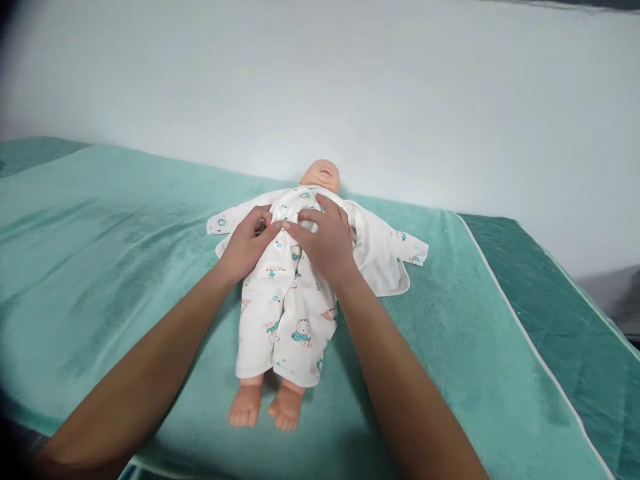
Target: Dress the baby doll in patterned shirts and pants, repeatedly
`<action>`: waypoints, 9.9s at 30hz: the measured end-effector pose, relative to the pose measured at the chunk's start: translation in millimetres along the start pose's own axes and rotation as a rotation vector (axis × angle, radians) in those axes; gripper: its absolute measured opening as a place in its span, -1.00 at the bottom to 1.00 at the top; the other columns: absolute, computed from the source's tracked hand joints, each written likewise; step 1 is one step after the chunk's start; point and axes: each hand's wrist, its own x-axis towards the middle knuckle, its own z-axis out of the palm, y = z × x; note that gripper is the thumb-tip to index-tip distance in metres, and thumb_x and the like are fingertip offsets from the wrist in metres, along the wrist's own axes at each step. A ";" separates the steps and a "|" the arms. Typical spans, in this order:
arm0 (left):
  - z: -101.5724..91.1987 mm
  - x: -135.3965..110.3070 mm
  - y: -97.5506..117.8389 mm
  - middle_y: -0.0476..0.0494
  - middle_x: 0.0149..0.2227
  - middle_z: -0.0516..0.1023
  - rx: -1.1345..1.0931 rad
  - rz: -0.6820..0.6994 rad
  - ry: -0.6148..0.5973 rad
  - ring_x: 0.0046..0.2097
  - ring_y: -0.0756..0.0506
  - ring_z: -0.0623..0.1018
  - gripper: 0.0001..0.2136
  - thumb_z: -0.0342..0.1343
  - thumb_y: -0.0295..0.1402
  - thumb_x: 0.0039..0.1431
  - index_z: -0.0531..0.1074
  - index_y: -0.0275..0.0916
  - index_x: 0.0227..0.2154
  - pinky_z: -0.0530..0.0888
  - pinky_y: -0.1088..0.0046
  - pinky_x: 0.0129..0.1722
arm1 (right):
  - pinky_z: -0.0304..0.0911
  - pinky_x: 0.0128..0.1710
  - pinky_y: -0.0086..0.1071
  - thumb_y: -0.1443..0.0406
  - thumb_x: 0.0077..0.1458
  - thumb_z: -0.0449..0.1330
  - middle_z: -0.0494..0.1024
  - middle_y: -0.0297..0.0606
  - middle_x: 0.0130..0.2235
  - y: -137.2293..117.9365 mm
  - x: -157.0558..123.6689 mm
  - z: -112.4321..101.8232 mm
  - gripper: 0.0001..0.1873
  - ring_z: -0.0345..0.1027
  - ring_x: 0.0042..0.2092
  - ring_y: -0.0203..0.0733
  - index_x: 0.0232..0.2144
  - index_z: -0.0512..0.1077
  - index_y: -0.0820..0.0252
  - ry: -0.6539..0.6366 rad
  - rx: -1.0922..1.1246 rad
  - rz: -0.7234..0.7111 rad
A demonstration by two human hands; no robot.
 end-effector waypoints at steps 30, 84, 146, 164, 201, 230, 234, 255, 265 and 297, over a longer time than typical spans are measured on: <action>-9.9 -5.6 -16.7 -0.20 0.16 0.50 0.188 0.029 0.001 0.23 -0.17 0.43 -0.62 -0.09 -0.45 0.28 0.54 -0.16 0.02 0.29 0.17 0.32 | -0.18 0.43 0.16 0.23 0.31 0.08 0.27 -0.21 0.40 14.6 -37.4 -0.8 -0.62 0.02 0.45 -0.02 0.15 0.39 0.00 -0.037 -0.084 -0.320; -37.6 -85.2 -6.0 -0.01 -0.46 0.51 0.108 -0.009 -0.177 -0.39 -0.05 0.47 -0.79 -0.04 -0.45 0.14 0.51 -0.20 -0.40 0.40 0.39 -0.29 | 0.34 -0.22 -0.23 0.32 0.27 0.10 0.58 -0.20 -0.28 65.2 -130.4 -68.2 -0.77 0.44 -0.24 -0.11 -0.38 0.53 0.10 -0.284 -0.163 -0.306; -40.5 -168.4 13.8 -0.08 -0.13 0.56 0.261 -0.031 -0.110 -0.07 -0.13 0.53 -0.85 0.05 -0.46 0.21 0.40 -0.13 -0.19 0.42 0.25 0.00 | 0.25 -0.06 -0.14 0.41 0.19 0.24 0.59 -0.31 -0.22 -4.0 -179.0 -37.6 -0.86 0.42 -0.13 -0.10 -0.23 0.43 0.06 -0.185 -0.015 -0.440; -37.8 -199.3 17.6 -0.12 -0.17 0.55 0.331 0.257 -0.231 -0.12 -0.15 0.48 -0.88 0.05 -0.50 0.24 0.37 -0.14 -0.24 0.36 0.17 -0.06 | 0.17 -0.14 -0.13 0.51 0.06 0.20 0.53 -0.28 -0.33 -41.8 -181.6 -17.5 -0.81 0.34 -0.21 -0.07 -0.42 0.37 0.12 -0.339 -0.457 -0.334; 20.5 -201.1 83.7 -0.17 0.00 0.56 0.618 0.322 -0.225 0.17 -0.24 0.44 -0.82 0.08 -0.47 0.29 0.44 -0.13 -0.09 0.22 -0.09 0.32 | 0.28 -0.33 -0.39 0.37 0.30 0.15 0.47 -0.36 -0.34 17.9 -234.0 -41.7 -0.91 0.37 -0.33 -0.27 -0.23 0.42 0.07 -0.062 0.315 -0.101; 10.6 -239.7 71.1 -0.22 -0.06 0.51 0.413 0.431 -0.065 0.03 -0.16 0.44 -0.75 0.15 -0.58 0.25 0.44 -0.30 -0.02 0.38 0.22 0.07 | 0.33 -0.35 -0.46 0.36 0.31 0.17 0.52 -0.33 -0.36 25.2 -242.2 -82.7 -0.89 0.44 -0.34 -0.29 -0.28 0.47 0.08 -0.298 0.105 -0.191; 7.1 -244.5 67.1 -0.27 0.00 0.44 0.479 0.334 -0.053 0.06 -0.18 0.40 -0.66 0.17 -0.54 0.26 0.39 -0.30 0.08 0.39 0.23 0.08 | 0.28 -0.38 -0.47 0.32 0.35 0.12 0.50 -0.35 -0.38 27.8 -233.5 -77.7 -0.83 0.39 -0.38 -0.32 -0.33 0.45 0.10 -0.246 0.128 -0.110; -42.3 -138.0 21.1 -0.18 -0.13 0.53 0.551 0.136 0.261 -0.09 -0.15 0.52 -0.85 0.15 -0.36 0.26 0.45 -0.20 -0.12 0.51 0.25 -0.07 | 0.26 -0.25 -0.33 0.22 0.21 0.20 0.53 -0.30 -0.29 -1.5 -81.4 -66.5 -0.87 0.37 -0.25 -0.20 -0.37 0.43 0.11 0.131 0.131 0.092; -50.6 -23.3 -38.3 -0.25 -0.08 0.56 0.477 -0.420 0.233 0.00 -0.31 0.51 -0.73 0.16 -0.11 0.12 0.47 -0.23 -0.30 0.45 0.15 -0.04 | 0.19 -0.22 -0.18 0.02 0.23 0.10 0.45 -0.26 -0.35 12.8 30.8 -9.7 -0.68 0.29 -0.32 -0.09 -0.41 0.17 0.06 0.069 -0.203 0.168; 3.3 23.3 48.9 -0.08 -0.21 0.64 -0.016 -0.062 0.194 -0.18 -0.06 0.55 -0.82 0.17 -0.25 0.23 0.60 -0.21 -0.22 0.42 0.42 -0.18 | 0.27 -0.20 -0.15 0.10 0.15 0.18 0.46 -0.17 -0.34 7.3 38.8 -9.4 -0.75 0.33 -0.26 -0.03 -0.40 0.23 0.08 0.114 -0.222 0.186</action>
